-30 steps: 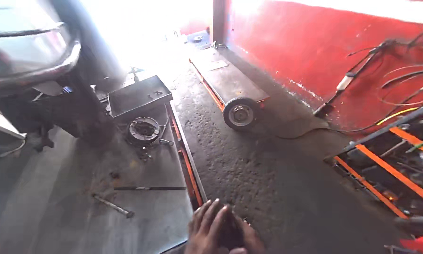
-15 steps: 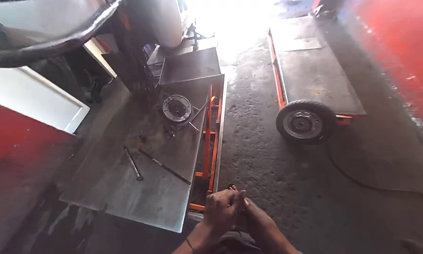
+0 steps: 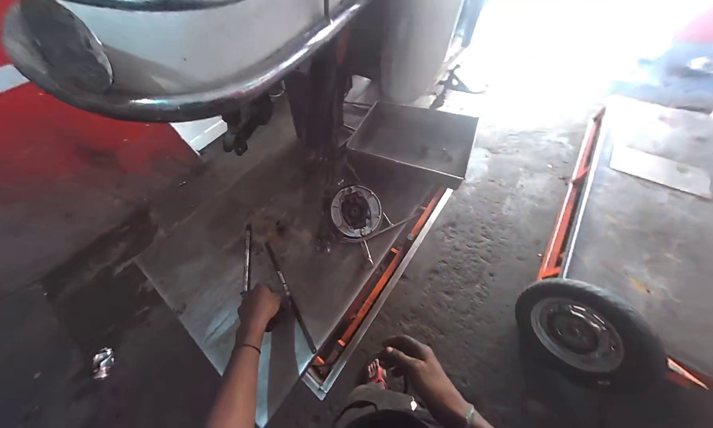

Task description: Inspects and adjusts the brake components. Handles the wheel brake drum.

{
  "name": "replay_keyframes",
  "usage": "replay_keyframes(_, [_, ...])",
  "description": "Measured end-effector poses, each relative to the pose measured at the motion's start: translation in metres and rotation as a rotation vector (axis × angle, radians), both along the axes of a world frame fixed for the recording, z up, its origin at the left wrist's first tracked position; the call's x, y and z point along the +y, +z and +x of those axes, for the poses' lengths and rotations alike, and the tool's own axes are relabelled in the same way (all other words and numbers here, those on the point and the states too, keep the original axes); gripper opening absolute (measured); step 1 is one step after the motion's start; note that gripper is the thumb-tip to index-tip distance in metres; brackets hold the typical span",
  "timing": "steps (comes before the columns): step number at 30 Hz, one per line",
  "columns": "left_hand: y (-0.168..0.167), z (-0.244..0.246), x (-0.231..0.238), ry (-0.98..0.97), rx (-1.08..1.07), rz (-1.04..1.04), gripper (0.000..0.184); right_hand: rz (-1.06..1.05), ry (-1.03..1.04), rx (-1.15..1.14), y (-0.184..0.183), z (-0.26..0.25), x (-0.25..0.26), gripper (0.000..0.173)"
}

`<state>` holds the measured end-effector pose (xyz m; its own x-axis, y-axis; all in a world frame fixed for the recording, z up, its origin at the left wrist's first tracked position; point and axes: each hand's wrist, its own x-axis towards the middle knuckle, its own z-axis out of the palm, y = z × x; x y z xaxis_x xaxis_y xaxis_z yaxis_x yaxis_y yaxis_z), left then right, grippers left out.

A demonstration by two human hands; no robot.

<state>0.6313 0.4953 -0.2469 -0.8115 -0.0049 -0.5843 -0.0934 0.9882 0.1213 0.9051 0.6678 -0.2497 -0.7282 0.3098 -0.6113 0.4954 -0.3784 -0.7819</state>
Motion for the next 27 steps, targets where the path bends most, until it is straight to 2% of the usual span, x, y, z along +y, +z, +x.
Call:
replay_keyframes(5, [-0.019, -0.004, 0.026, 0.287, 0.010, 0.027, 0.038, -0.023, 0.281, 0.059, -0.008, -0.039, 0.023, 0.022])
replay_keyframes(10, [-0.027, 0.003, 0.044, 0.572, 0.069, 0.076, 0.046, -0.039, 0.467, 0.088, -0.007, -0.073, 0.079, 0.022])
replay_keyframes(16, [-0.023, 0.000, 0.062, 0.705, 0.125, -0.012, 0.049, -0.053, 0.504, 0.146, -0.011, -0.108, 0.143, 0.019])
replay_keyframes(23, [-0.036, 0.010, 0.054, 0.895, 0.152, 0.208, 0.047, -0.052, 0.591, 0.129, -0.013, -0.125, 0.164, 0.019])
replay_keyframes(25, [-0.028, 0.017, 0.055, 0.850, 0.143, 0.216, 0.040, -0.026, 0.607, 0.140, -0.012, -0.128, 0.160, 0.021])
replay_keyframes(27, [-0.005, 0.035, 0.061, 0.709, 0.116, 0.236, 0.036, 0.002, 0.639, 0.186, -0.007, -0.133, 0.153, 0.027])
